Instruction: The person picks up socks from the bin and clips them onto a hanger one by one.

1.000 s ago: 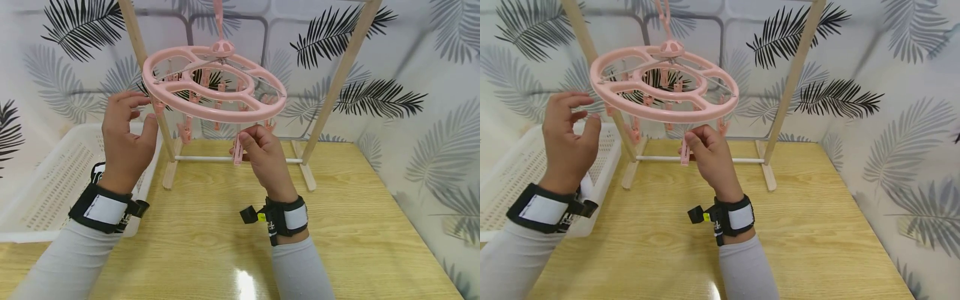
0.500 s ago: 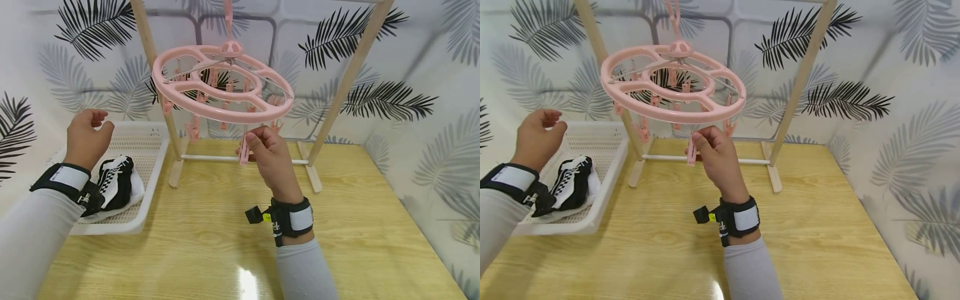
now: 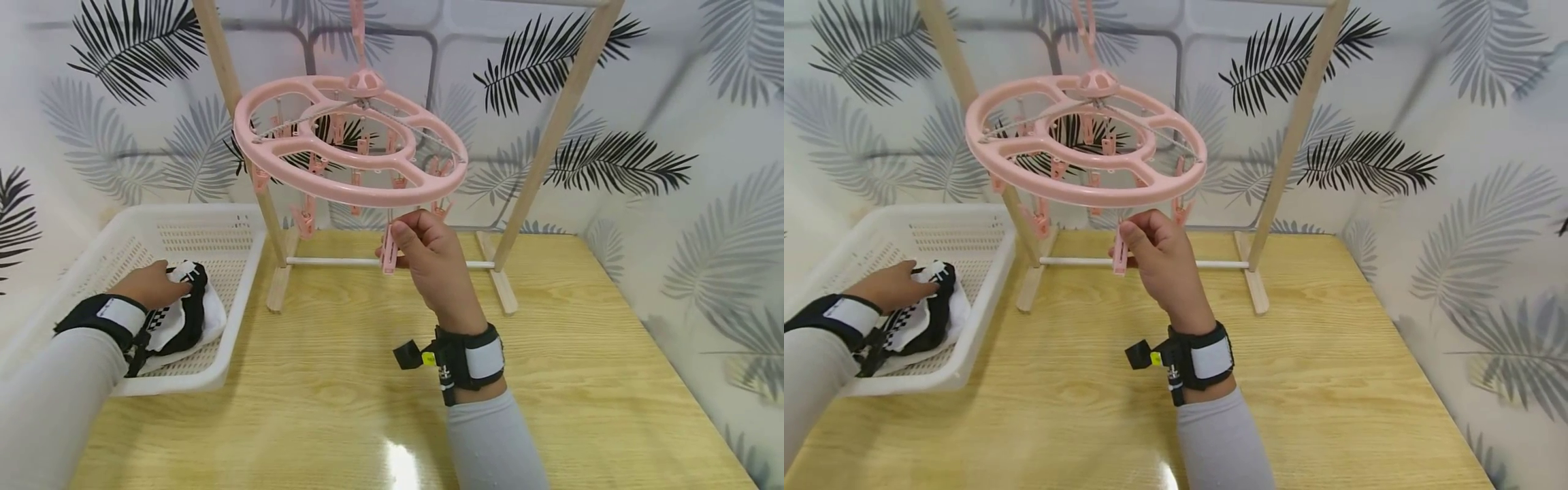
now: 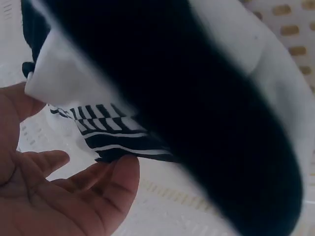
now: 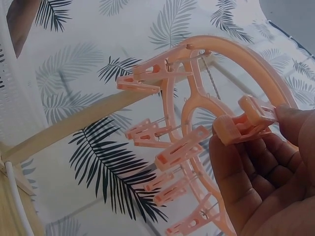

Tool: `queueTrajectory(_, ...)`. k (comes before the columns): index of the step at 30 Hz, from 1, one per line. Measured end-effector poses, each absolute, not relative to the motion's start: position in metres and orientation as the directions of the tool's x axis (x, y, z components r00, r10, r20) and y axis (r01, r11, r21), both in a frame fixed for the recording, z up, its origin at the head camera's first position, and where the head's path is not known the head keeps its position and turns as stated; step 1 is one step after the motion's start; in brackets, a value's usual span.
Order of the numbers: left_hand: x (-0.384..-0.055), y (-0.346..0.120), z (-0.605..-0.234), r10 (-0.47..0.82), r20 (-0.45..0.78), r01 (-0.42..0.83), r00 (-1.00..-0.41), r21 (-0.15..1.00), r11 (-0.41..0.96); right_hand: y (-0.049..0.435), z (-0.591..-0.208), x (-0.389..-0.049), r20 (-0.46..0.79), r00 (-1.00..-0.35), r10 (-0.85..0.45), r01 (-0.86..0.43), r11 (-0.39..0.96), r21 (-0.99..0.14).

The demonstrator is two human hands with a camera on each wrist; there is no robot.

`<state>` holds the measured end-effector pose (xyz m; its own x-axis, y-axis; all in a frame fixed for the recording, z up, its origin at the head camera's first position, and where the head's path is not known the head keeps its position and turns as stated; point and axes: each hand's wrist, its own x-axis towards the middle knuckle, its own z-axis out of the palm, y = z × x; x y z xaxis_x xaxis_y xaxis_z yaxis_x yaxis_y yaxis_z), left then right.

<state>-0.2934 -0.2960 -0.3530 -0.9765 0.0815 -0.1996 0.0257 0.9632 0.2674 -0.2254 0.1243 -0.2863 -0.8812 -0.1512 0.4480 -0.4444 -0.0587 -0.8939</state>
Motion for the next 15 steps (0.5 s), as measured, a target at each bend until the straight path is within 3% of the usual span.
queueTrajectory(5,-0.2912,-0.2939,-0.3563,0.073,-0.197,0.022,-0.978,0.249,0.968,0.1250,-0.2864,-0.2254,0.453,-0.878,-0.152,-0.448,-0.067,-0.891)
queueTrajectory(15,-0.2965,-0.2939,-0.3549,0.022,0.061,0.037,-0.998,0.262,0.964,0.1264,-0.2865,-0.2251,0.442,-0.885,-0.148,-0.439,-0.055,-0.897)
